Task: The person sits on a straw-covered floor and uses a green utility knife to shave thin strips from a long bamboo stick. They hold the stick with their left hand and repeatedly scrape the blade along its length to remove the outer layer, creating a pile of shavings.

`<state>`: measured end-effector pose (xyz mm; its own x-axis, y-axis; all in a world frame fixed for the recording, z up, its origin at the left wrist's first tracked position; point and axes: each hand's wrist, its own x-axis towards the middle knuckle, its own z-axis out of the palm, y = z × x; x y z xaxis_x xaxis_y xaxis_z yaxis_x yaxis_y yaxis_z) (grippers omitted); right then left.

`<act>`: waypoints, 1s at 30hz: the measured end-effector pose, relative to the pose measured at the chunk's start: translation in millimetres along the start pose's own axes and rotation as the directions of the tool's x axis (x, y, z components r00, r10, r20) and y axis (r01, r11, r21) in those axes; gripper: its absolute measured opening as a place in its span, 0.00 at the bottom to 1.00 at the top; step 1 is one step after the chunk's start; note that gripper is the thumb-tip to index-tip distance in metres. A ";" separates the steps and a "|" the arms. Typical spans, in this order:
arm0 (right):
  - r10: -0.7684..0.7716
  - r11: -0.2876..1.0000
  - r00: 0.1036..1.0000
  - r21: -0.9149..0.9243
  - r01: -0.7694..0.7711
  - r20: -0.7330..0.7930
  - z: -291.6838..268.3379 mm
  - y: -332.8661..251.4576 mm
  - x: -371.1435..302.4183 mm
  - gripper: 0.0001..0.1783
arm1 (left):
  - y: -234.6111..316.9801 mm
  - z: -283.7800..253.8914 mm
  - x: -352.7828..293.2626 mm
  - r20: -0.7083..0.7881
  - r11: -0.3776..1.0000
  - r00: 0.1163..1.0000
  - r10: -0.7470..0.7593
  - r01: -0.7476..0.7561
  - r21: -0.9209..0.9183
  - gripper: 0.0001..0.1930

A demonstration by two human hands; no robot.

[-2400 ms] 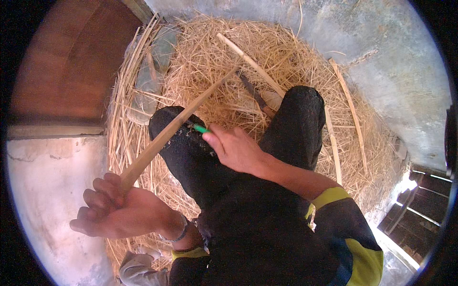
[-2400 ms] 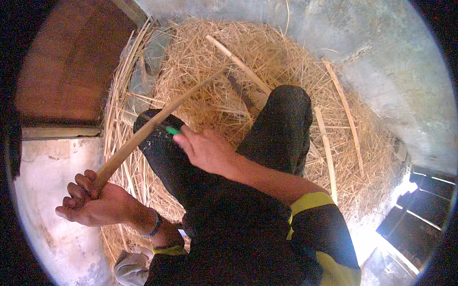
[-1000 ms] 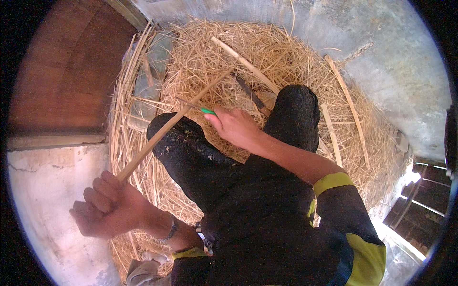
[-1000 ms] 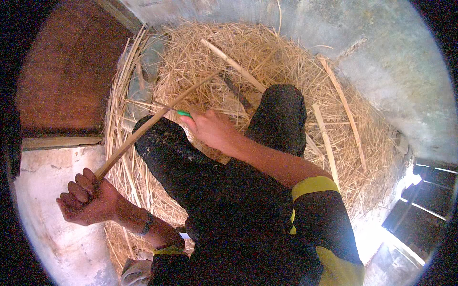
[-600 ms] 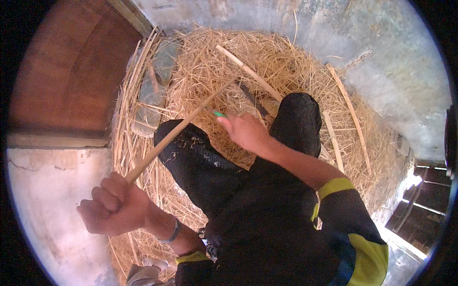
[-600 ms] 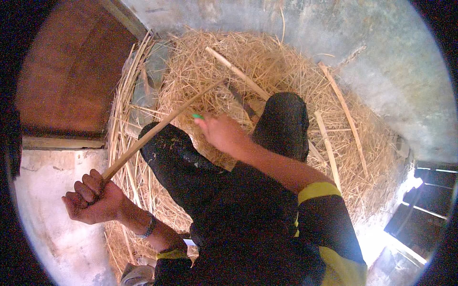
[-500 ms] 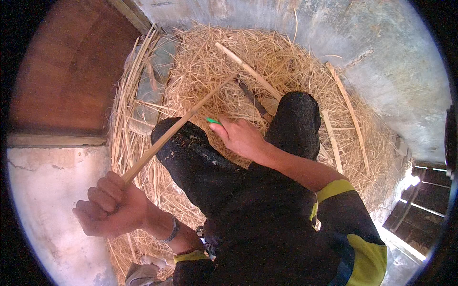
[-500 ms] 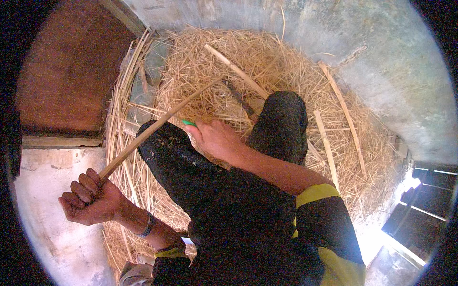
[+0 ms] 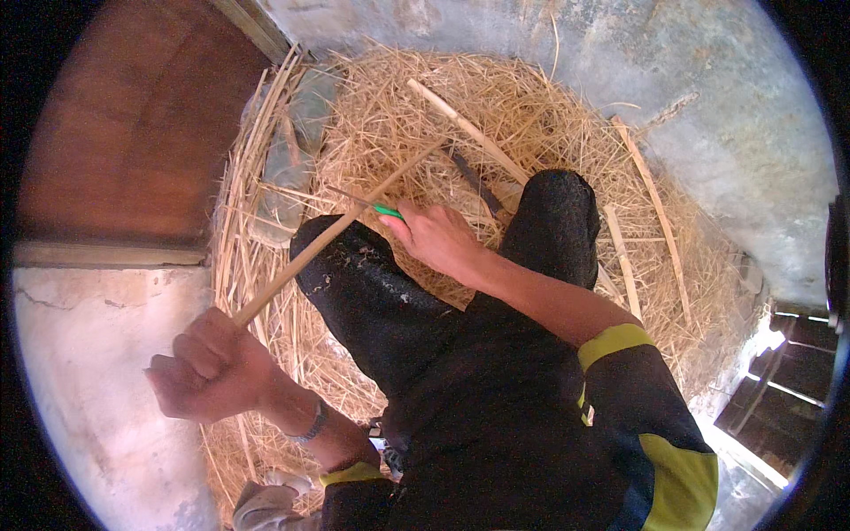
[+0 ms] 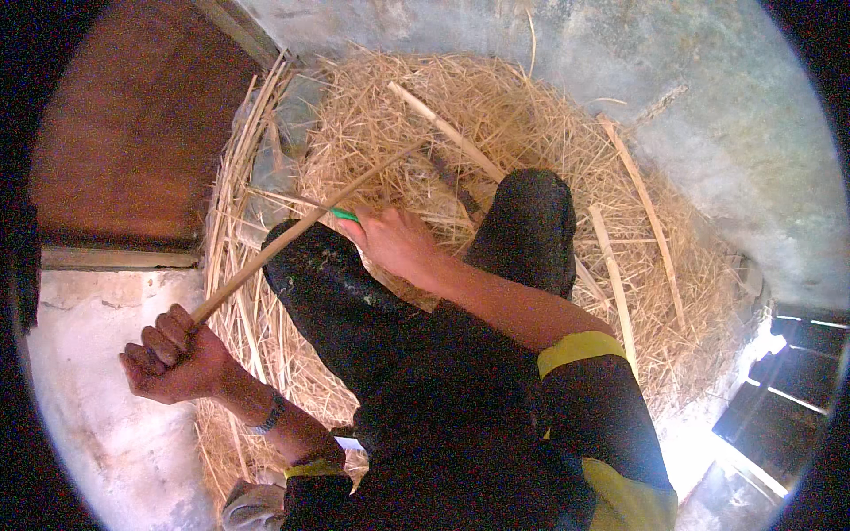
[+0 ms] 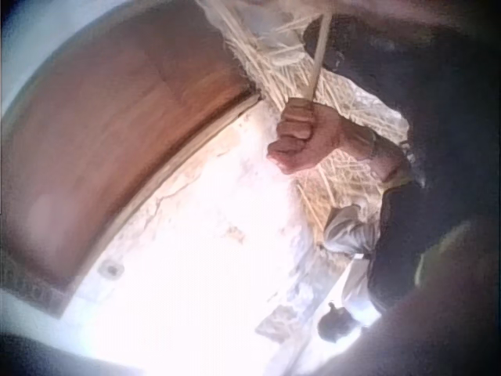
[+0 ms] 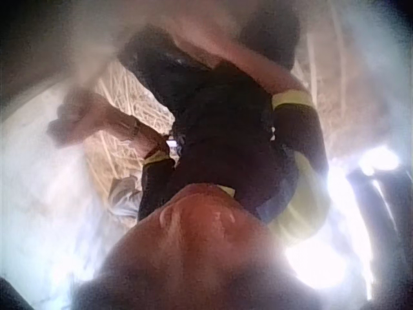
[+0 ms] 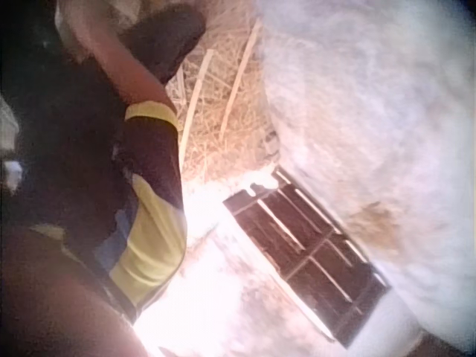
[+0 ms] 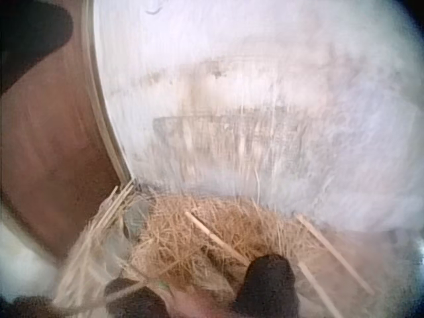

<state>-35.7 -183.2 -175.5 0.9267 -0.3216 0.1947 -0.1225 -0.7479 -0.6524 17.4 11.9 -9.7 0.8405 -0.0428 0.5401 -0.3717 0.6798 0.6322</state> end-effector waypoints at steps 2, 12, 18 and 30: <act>-0.002 1.000 1.000 0.004 0.002 -0.014 1.9 -0.8 -6.1 0.20 | 2.0 -5.6 -4.2 0.032 0.999 0.999 -0.006 0.007 -0.036 0.21; -0.094 0.986 0.996 -0.136 0.094 0.007 19.5 48.7 -18.7 0.17 | 4.0 -3.8 1.5 -0.235 1.000 0.972 -0.013 0.007 -0.027 0.21; 0.084 0.982 0.985 -0.180 -0.057 0.151 -25.3 64.3 -39.3 0.20 | 8.1 -21.2 11.6 -0.283 0.999 0.959 -0.022 0.034 0.035 0.21; 0.068 0.993 0.997 0.099 -0.071 0.033 -0.7 -2.4 -8.7 0.16 | 2.4 24.1 -0.1 -0.198 0.997 0.979 0.040 -0.027 0.068 0.22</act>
<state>-43.7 -179.0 -175.1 0.9274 -0.3524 0.1252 -0.1525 -0.6621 -0.7337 6.9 -4.1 5.1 0.8863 0.1307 0.4442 -0.4205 0.6291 0.6538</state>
